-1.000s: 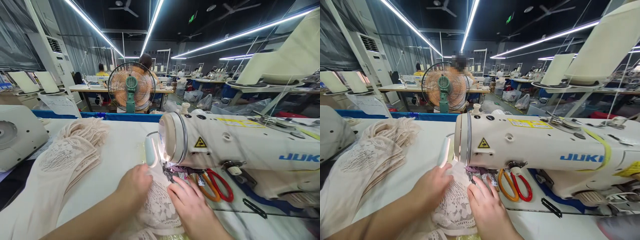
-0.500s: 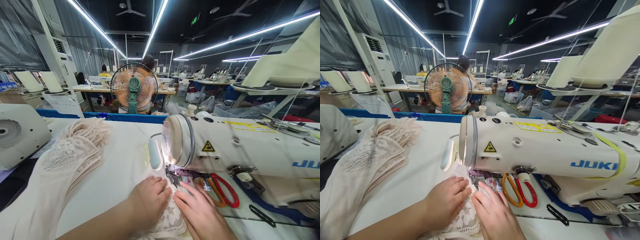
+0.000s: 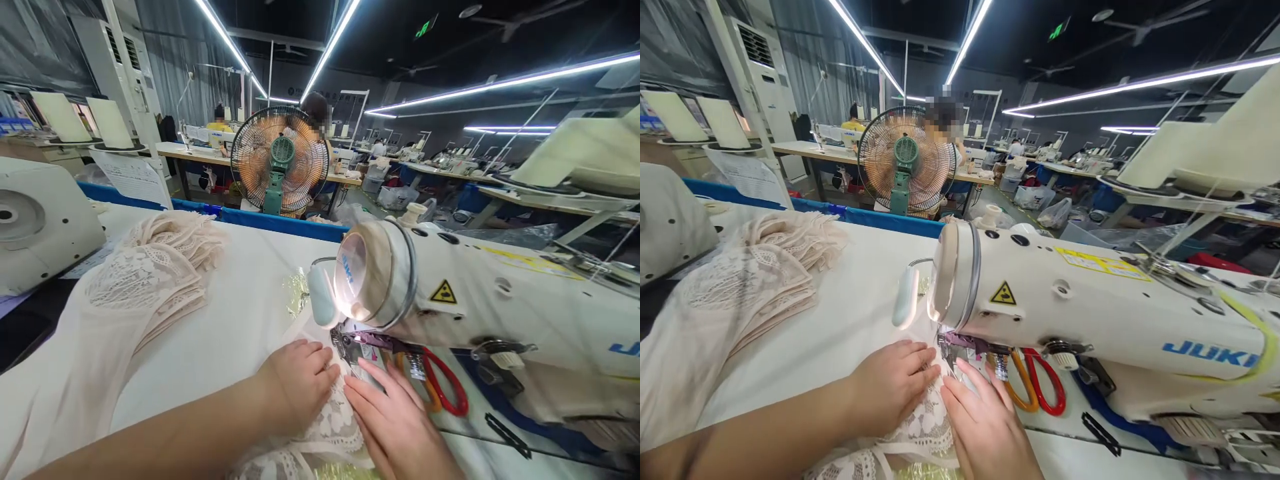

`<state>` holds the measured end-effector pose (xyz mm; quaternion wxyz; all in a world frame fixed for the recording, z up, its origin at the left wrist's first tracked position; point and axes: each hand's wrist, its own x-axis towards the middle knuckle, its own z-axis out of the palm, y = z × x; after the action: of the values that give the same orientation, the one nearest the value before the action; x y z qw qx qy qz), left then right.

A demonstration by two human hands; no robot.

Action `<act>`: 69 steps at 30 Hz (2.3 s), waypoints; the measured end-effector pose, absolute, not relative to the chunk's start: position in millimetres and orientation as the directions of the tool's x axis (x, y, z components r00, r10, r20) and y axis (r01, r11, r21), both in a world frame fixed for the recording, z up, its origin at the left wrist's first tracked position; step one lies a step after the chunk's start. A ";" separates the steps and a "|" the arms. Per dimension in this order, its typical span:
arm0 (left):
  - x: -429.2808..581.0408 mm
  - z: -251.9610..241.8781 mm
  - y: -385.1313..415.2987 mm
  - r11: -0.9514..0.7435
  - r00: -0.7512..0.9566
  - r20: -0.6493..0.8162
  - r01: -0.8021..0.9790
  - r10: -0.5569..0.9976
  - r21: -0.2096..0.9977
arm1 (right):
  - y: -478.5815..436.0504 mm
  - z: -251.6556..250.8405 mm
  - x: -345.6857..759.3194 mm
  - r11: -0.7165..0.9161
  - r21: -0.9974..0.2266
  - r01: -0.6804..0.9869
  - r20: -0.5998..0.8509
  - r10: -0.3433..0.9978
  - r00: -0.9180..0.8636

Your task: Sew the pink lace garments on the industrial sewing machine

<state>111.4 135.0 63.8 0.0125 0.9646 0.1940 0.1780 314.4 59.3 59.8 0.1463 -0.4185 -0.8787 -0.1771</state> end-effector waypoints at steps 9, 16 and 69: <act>112.8 58.5 138.8 -0.920 0.846 0.369 0.386 0.385 0.074 | 57.6 60.8 312.7 0.594 0.187 0.783 0.439 0.662 -0.607; 111.0 60.3 142.9 -0.921 0.853 0.353 0.382 0.384 0.079 | 59.5 59.6 313.7 0.607 0.244 0.757 0.434 0.629 -0.644; 109.2 79.6 186.0 -0.933 0.887 0.289 0.347 0.360 0.099 | 63.3 62.8 312.2 0.652 0.257 0.713 0.346 0.627 -0.698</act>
<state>109.2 186.0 79.6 0.0223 0.9711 0.1819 0.1527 312.2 63.3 62.8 0.1139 -0.3716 -0.9017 -0.1892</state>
